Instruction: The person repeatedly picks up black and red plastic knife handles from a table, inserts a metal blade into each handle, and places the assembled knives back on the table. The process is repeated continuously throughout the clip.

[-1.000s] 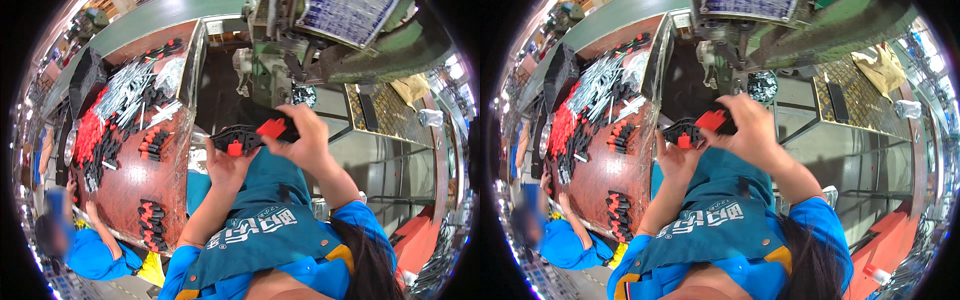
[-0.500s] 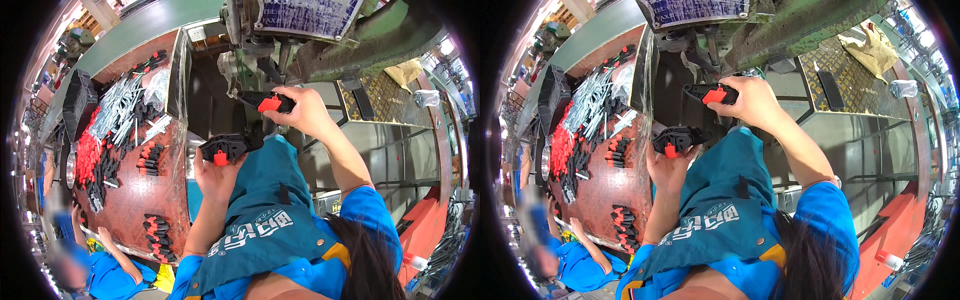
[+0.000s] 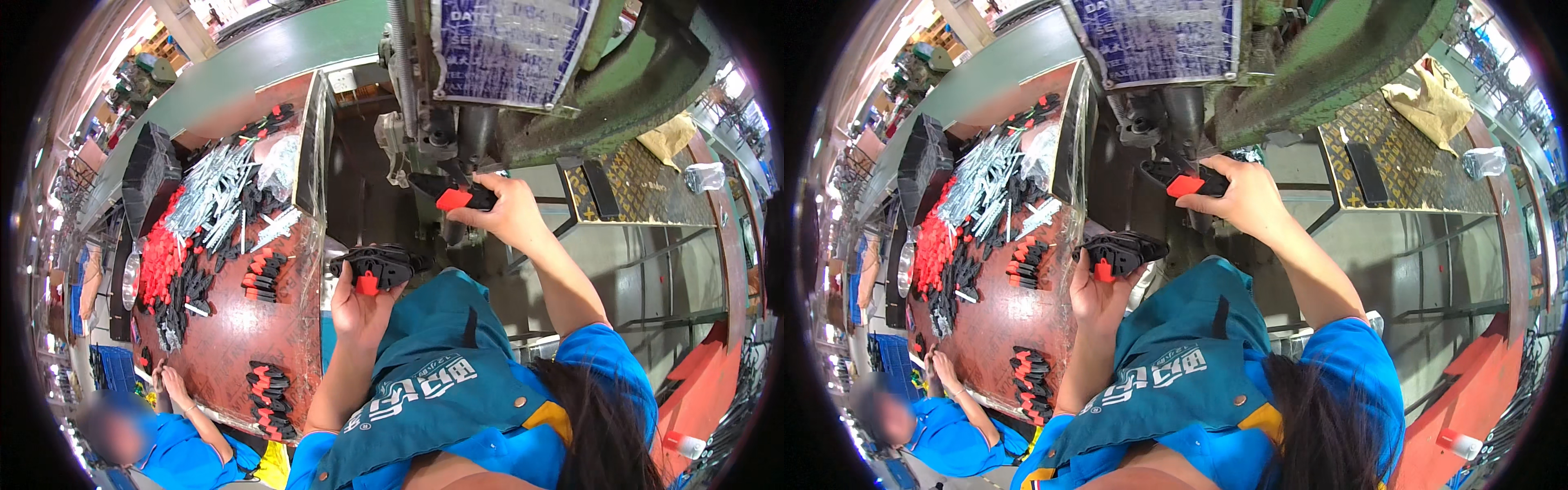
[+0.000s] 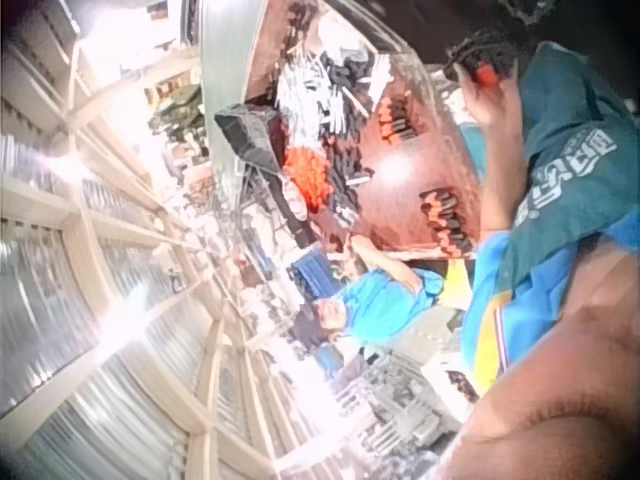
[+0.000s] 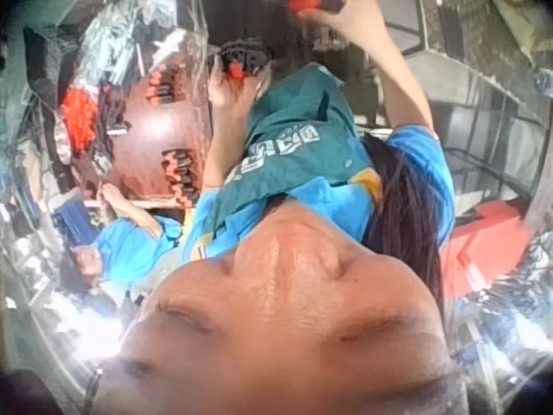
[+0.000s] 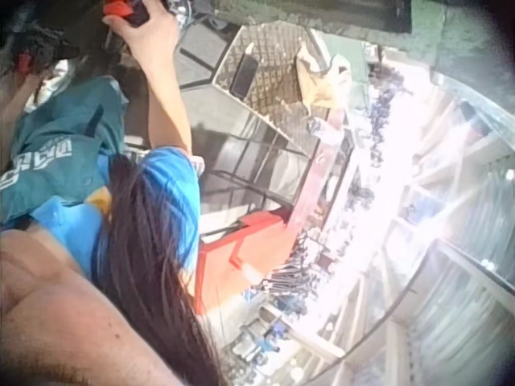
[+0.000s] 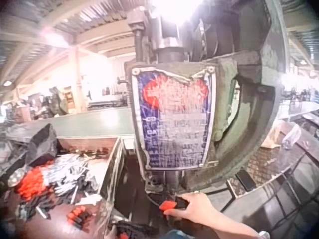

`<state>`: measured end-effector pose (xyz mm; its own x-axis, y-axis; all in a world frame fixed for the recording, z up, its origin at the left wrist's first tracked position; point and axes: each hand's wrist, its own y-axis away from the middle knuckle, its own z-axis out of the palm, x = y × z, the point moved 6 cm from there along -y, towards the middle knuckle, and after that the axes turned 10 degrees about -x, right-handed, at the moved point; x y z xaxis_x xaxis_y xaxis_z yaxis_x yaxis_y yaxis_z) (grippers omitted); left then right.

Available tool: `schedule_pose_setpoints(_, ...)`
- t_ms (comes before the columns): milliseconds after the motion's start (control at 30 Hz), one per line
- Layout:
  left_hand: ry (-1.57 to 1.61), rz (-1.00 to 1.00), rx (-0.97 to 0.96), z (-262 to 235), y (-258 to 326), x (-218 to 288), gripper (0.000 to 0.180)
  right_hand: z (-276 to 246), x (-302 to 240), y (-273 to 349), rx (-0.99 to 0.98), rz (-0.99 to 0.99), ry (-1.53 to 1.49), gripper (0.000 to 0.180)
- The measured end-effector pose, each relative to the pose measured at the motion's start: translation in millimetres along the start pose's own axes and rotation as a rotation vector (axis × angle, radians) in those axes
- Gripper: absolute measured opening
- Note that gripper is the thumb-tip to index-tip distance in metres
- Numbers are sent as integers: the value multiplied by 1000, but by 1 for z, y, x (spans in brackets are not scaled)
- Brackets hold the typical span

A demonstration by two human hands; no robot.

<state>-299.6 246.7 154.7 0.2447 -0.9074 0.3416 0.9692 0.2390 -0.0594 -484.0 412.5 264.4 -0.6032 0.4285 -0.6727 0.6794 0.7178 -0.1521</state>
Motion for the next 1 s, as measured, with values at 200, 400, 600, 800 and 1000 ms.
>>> schedule_pose_setpoints(200, 181, 41, -24, 9, -6, -2, 41, -6, -9, -7, 122, -76, 36, 45)
schedule_pose_setpoints(400, 293, -90, -184, 30, 1, -17, 63, 4, -27, 58, 251, -68, 219, 63)
schedule_pose_setpoints(600, 326, -92, -187, 8, -1, -38, 48, 86, -25, 66, -233, -212, 223, 82)
schedule_pose_setpoints(800, 84, 265, 60, -12, 5, 3, 38, 90, -85, 47, -204, -563, 206, 98)
schedule_pose_setpoints(1000, 117, 205, 163, -22, 12, -17, 38, 125, -121, 38, -77, -711, 452, 71)
